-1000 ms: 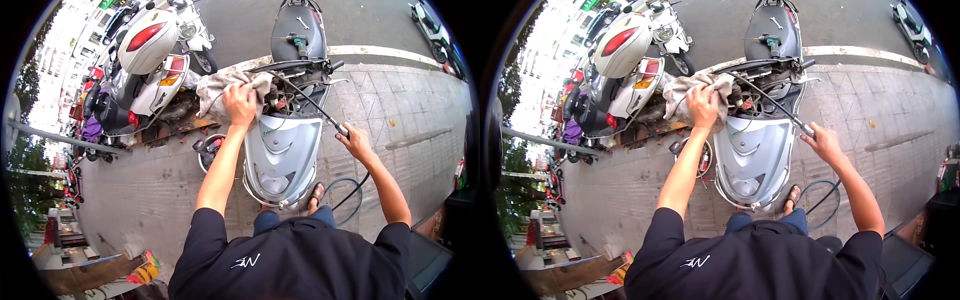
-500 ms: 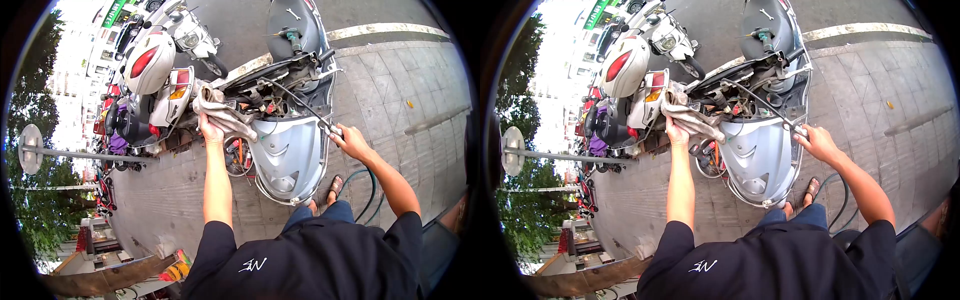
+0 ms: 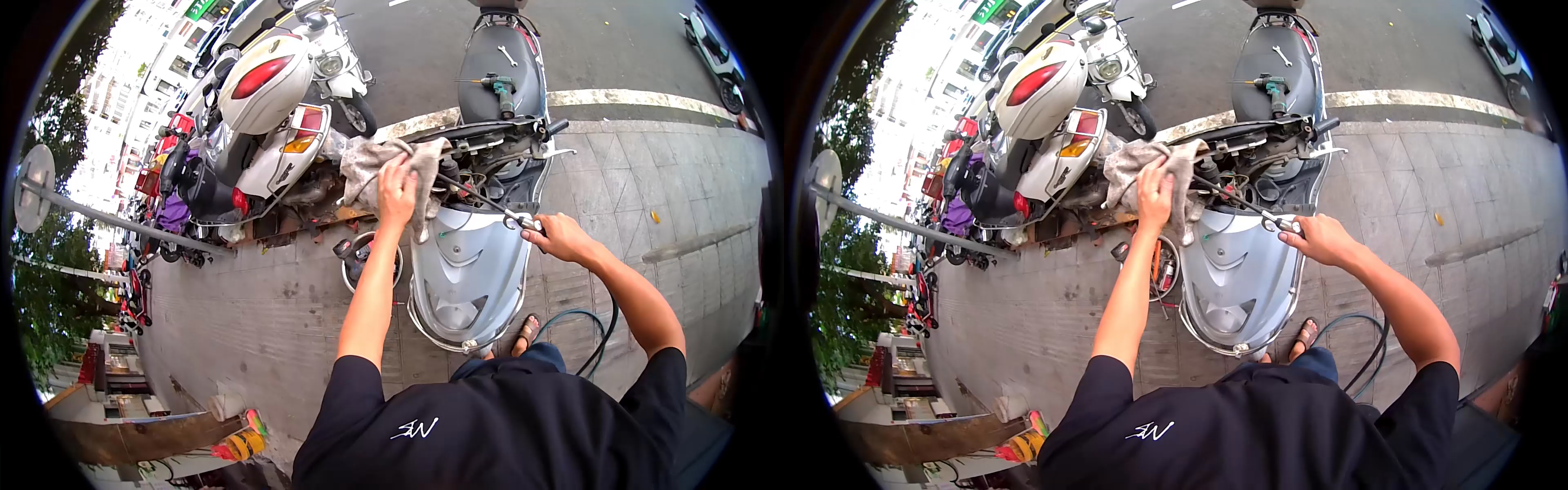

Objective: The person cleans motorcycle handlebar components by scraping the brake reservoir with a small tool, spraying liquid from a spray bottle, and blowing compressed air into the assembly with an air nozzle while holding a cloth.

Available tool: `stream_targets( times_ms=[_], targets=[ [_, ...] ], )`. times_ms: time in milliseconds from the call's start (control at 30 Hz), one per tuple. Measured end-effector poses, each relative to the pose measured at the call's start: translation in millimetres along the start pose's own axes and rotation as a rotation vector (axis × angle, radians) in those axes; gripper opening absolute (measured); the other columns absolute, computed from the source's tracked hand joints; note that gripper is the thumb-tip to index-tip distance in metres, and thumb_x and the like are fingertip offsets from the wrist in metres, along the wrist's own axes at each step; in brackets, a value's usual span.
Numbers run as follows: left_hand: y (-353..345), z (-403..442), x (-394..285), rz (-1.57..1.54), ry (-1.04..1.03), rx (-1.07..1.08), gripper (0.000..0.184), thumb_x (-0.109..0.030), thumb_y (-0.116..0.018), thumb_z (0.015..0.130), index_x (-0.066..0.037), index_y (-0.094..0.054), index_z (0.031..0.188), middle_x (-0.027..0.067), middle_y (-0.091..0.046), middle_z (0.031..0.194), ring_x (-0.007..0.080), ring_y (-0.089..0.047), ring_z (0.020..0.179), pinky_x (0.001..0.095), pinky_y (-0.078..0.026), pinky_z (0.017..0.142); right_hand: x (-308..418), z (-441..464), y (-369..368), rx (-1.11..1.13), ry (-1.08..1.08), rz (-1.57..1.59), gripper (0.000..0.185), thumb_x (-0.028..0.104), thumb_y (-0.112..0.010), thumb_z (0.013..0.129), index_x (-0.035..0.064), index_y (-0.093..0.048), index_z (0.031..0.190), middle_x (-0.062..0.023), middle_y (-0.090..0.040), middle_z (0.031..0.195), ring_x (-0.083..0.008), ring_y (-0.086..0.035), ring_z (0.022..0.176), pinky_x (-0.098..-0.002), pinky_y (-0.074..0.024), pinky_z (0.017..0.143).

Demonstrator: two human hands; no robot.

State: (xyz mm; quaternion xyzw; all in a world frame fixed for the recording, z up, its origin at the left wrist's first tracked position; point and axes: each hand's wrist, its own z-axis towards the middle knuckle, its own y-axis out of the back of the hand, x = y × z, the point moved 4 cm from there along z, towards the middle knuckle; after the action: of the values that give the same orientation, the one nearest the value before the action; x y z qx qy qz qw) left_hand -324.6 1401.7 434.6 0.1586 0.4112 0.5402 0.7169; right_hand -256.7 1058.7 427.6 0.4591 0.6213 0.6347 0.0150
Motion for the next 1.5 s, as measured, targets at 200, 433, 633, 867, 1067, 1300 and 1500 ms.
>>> stream_targets(
  times_ms=[200,433,633,867,1067,1300,1500],
  targets=[
    [-0.7,19.9,-23.5,0.354,-0.157,0.175,0.04,-0.031,-0.078,0.068,-0.011,-0.062,0.099,0.0026,-0.062,0.101,0.0223,-0.056,0.103,0.0427,-0.039,0.081,21.4,9.0,60.4,0.024,0.038,-0.19,0.042,0.044,-0.059,0.093,0.002,-0.061,0.091,-0.0147,-0.066,0.068,-0.0344,-0.067,0.07,-0.0442,-0.0503,0.068],
    [-24.0,14.3,-16.8,0.439,0.032,-0.091,0.034,-0.019,-0.078,0.061,-0.014,-0.062,0.091,0.0005,-0.059,0.096,0.0218,-0.055,0.101,0.0436,-0.038,0.085,7.8,40.6,82.6,0.179,0.086,-0.025,0.033,0.032,-0.062,0.093,0.0007,-0.058,0.101,-0.0166,-0.069,0.078,-0.0317,-0.068,0.079,-0.0409,-0.0498,0.073],
    [-28.5,15.0,-15.5,0.554,0.022,-0.087,0.03,-0.015,-0.073,0.064,-0.015,-0.064,0.092,0.0005,-0.06,0.097,0.0223,-0.056,0.101,0.0425,-0.039,0.083,-22.5,70.6,87.0,0.227,0.249,0.011,0.027,0.025,-0.06,0.094,0.0016,-0.053,0.106,-0.0129,-0.065,0.07,-0.027,-0.066,0.068,-0.0391,-0.0488,0.065],
    [-34.2,14.7,-13.4,0.624,0.058,-0.074,0.03,-0.021,-0.077,0.064,-0.014,-0.062,0.09,0.0011,-0.059,0.094,0.0242,-0.055,0.098,0.0434,-0.038,0.084,-45.9,102.7,102.1,0.256,0.432,-0.074,0.037,0.033,-0.062,0.093,-0.0009,-0.051,0.104,-0.0242,-0.063,0.071,-0.0447,-0.063,0.076,-0.0513,-0.0477,0.069],
    [-33.7,5.5,-52.3,0.735,0.173,-0.062,0.035,-0.02,-0.079,0.062,-0.012,-0.061,0.091,0.0029,-0.058,0.096,0.0245,-0.054,0.099,0.0436,-0.037,0.086,-71.1,134.4,120.9,0.334,0.536,-0.133,0.039,0.035,-0.063,0.092,-0.0012,-0.053,0.104,-0.0231,-0.061,0.068,-0.0438,-0.062,0.075,-0.0508,-0.0465,0.068],
    [-37.5,6.0,-67.8,0.798,0.279,-0.035,0.039,-0.019,-0.081,0.065,-0.009,-0.063,0.099,0.0047,-0.059,0.1,0.0277,-0.054,0.104,0.0465,-0.037,0.088,-75.5,143.9,129.6,0.402,0.588,-0.107,0.041,0.037,-0.062,0.093,-0.0013,-0.053,0.106,-0.0219,-0.063,0.07,-0.0435,-0.063,0.074,-0.0487,-0.0481,0.067],
    [-38.3,2.2,-61.4,0.827,0.283,-0.053,0.041,-0.011,-0.078,0.061,-0.008,-0.063,0.099,0.0058,-0.06,0.101,0.0285,-0.054,0.105,0.0465,-0.037,0.09,-79.6,161.0,130.1,0.346,0.715,-0.152,0.041,0.036,-0.06,0.094,-0.0027,-0.051,0.106,-0.0243,-0.063,0.072,-0.0459,-0.062,0.078,-0.0516,-0.0482,0.07]
  ],
)
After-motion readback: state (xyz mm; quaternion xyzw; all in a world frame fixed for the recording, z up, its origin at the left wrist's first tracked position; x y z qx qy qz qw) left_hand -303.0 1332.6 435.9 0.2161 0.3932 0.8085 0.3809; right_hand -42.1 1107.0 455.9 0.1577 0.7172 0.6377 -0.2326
